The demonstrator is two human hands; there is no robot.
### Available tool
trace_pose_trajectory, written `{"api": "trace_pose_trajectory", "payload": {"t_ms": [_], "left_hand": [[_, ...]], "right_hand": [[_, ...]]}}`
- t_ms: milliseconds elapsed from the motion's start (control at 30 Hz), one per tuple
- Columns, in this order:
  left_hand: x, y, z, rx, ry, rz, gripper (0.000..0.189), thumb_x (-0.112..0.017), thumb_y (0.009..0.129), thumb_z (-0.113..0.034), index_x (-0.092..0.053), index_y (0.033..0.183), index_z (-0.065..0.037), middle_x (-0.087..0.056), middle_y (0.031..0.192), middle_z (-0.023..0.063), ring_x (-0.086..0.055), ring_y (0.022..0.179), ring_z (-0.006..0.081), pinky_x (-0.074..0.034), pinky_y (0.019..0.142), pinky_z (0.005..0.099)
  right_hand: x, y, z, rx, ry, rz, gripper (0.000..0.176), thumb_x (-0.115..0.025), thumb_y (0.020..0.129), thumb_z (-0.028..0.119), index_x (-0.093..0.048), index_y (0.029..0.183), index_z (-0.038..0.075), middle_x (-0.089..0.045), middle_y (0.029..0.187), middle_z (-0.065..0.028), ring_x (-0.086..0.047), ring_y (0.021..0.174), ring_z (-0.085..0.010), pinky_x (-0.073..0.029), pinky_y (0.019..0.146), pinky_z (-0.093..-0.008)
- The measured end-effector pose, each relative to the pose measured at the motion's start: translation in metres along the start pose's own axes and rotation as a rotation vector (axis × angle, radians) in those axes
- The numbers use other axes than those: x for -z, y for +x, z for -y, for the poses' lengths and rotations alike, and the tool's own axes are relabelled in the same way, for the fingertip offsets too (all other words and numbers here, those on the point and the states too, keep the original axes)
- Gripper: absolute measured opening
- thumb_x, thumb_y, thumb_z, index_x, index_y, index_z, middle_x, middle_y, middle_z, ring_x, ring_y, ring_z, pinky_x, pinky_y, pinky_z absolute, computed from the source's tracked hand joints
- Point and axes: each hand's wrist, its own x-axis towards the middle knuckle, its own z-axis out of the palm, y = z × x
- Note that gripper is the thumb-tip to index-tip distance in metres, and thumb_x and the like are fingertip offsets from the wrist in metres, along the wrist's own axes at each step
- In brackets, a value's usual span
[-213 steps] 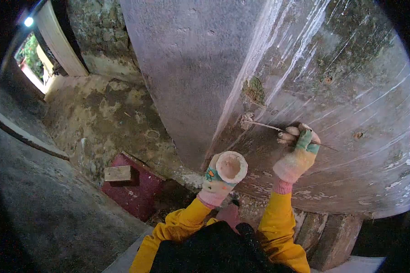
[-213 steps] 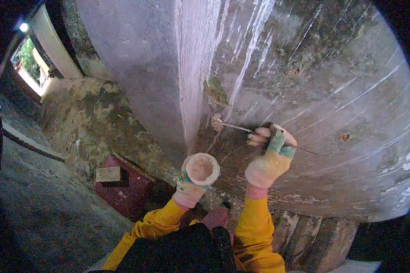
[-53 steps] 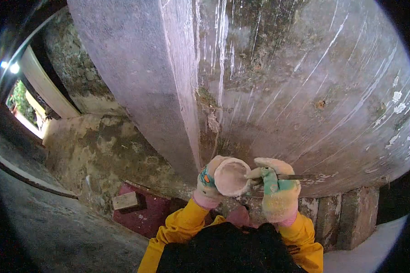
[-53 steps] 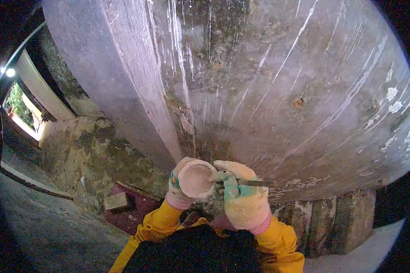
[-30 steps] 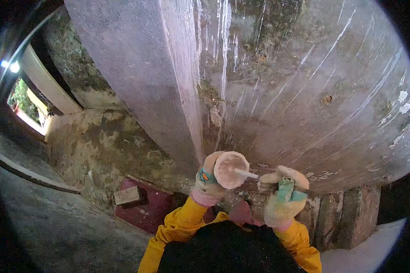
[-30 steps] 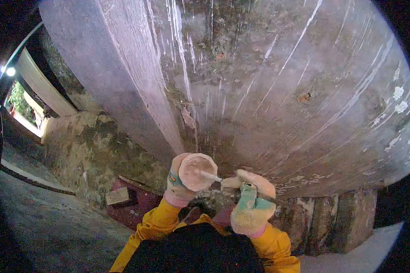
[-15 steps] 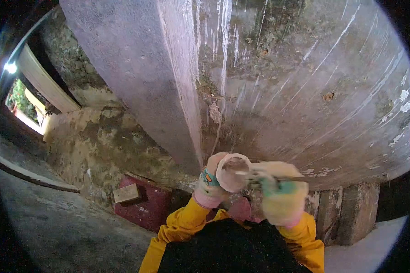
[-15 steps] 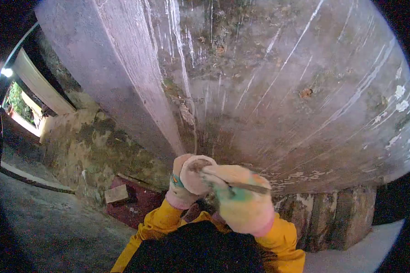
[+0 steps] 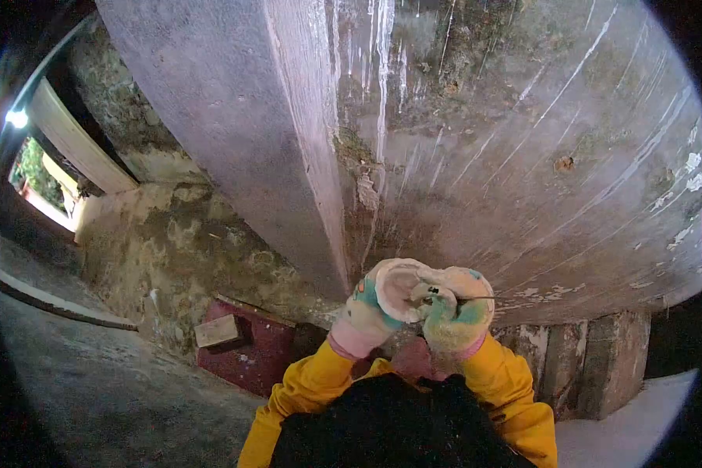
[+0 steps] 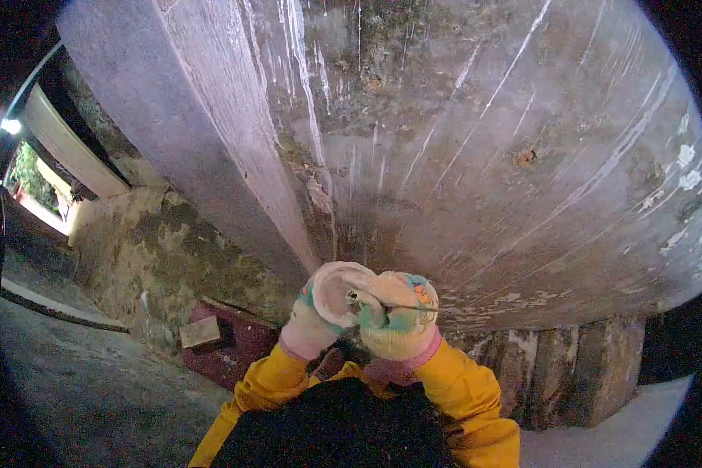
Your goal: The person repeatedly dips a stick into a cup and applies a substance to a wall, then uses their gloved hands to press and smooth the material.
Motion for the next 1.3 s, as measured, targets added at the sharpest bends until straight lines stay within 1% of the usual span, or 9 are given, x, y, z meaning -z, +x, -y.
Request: {"api": "trace_pose_trajectory", "payload": {"t_ms": [200,300,400,500,567,667,767,1167,1300], "left_hand": [[-0.017,-0.003,-0.03,0.088,0.749,0.172,0.047,-0.053,0.079,-0.023,-0.037,0.118,-0.003,-0.047,0.115,0.0106,-0.046,0.107,0.0236,-0.038,0.091,0.0361],[-0.02,-0.005,-0.035,0.302,0.699,0.13,0.043,-0.047,0.083,-0.027,-0.038,0.117,-0.002,-0.048,0.115,0.0106,-0.045,0.108,0.0231,-0.038,0.091,0.0353],[-0.012,-0.011,-0.027,0.335,-0.156,-0.108,0.039,-0.044,0.084,-0.024,-0.041,0.116,-0.003,-0.048,0.115,0.0119,-0.045,0.108,0.0243,-0.04,0.09,0.0363],[-0.018,-0.011,-0.024,0.151,-0.208,0.039,0.035,-0.05,0.082,-0.008,-0.044,0.115,-0.002,-0.051,0.113,0.012,-0.05,0.103,0.0217,-0.043,0.087,0.0346],[-0.025,-0.015,-0.028,0.021,0.788,0.037,0.034,-0.049,0.082,-0.008,-0.044,0.115,-0.002,-0.051,0.113,0.0118,-0.05,0.103,0.0218,-0.043,0.087,0.0349],[-0.012,-0.014,-0.019,0.187,0.123,-0.052,0.036,-0.05,0.082,-0.008,-0.042,0.116,-0.001,-0.05,0.114,0.0113,-0.049,0.104,0.0215,-0.043,0.088,0.0338],[-0.017,-0.013,-0.019,0.093,0.469,0.046,0.038,-0.05,0.081,-0.007,-0.041,0.118,-0.002,-0.049,0.115,0.0109,-0.048,0.106,0.0212,-0.041,0.09,0.033],[-0.011,-0.023,-0.023,-0.075,1.612,-0.021,0.037,-0.052,0.08,-0.01,-0.044,0.115,-0.003,-0.048,0.116,0.0087,-0.05,0.103,0.0217,-0.042,0.086,0.0328],[-0.019,-0.015,-0.026,0.033,0.704,-0.219,0.04,-0.066,0.068,-0.009,-0.051,0.104,-0.003,-0.058,0.1,0.0089,-0.057,0.089,0.0178,-0.045,0.075,0.027]], "right_hand": [[0.01,0.005,0.016,-0.092,0.254,-0.01,0.019,-0.049,0.082,0.019,-0.061,0.083,0.005,-0.062,0.073,-0.0075,-0.057,0.068,-0.0234,-0.044,0.064,-0.0308],[0.012,0.001,0.019,-0.029,0.157,0.061,0.022,-0.051,0.082,0.022,-0.061,0.086,0.004,-0.062,0.08,-0.0074,-0.057,0.074,-0.0213,-0.044,0.066,-0.0302],[0.003,-0.01,0.019,-0.504,1.033,-0.127,0.025,-0.054,0.081,0.026,-0.061,0.088,0.003,-0.062,0.082,-0.0069,-0.057,0.076,-0.0203,-0.044,0.067,-0.0307],[0.01,-0.001,0.011,-0.223,0.428,0.065,0.027,-0.053,0.081,0.027,-0.061,0.09,0.003,-0.062,0.081,-0.0076,-0.058,0.073,-0.022,-0.045,0.064,-0.031],[0.013,0.011,0.016,0.138,0.168,0.039,0.025,-0.052,0.082,0.025,-0.062,0.09,0.003,-0.062,0.082,-0.0082,-0.058,0.073,-0.0213,-0.044,0.064,-0.0305],[0.015,0.013,0.018,0.041,0.189,0.026,0.024,-0.052,0.083,0.023,-0.062,0.089,0.002,-0.062,0.08,-0.0089,-0.058,0.069,-0.0209,-0.044,0.062,-0.0305],[0.01,0.011,0.008,0.233,0.073,0.002,0.023,-0.051,0.083,0.022,-0.061,0.087,0.002,-0.061,0.076,-0.0094,-0.057,0.064,-0.021,-0.044,0.059,-0.0311],[0.032,0.034,0.043,-0.14,0.117,0.344,0.023,-0.058,0.066,0.009,-0.06,0.088,0.006,-0.059,0.083,-0.0065,-0.057,0.08,-0.0199,-0.043,0.07,-0.0282],[0.034,0.034,0.05,-0.009,-0.009,0.394,0.021,-0.057,0.066,0.009,-0.061,0.087,0.005,-0.06,0.082,-0.007,-0.056,0.082,-0.0183,-0.042,0.073,-0.0264]]}}
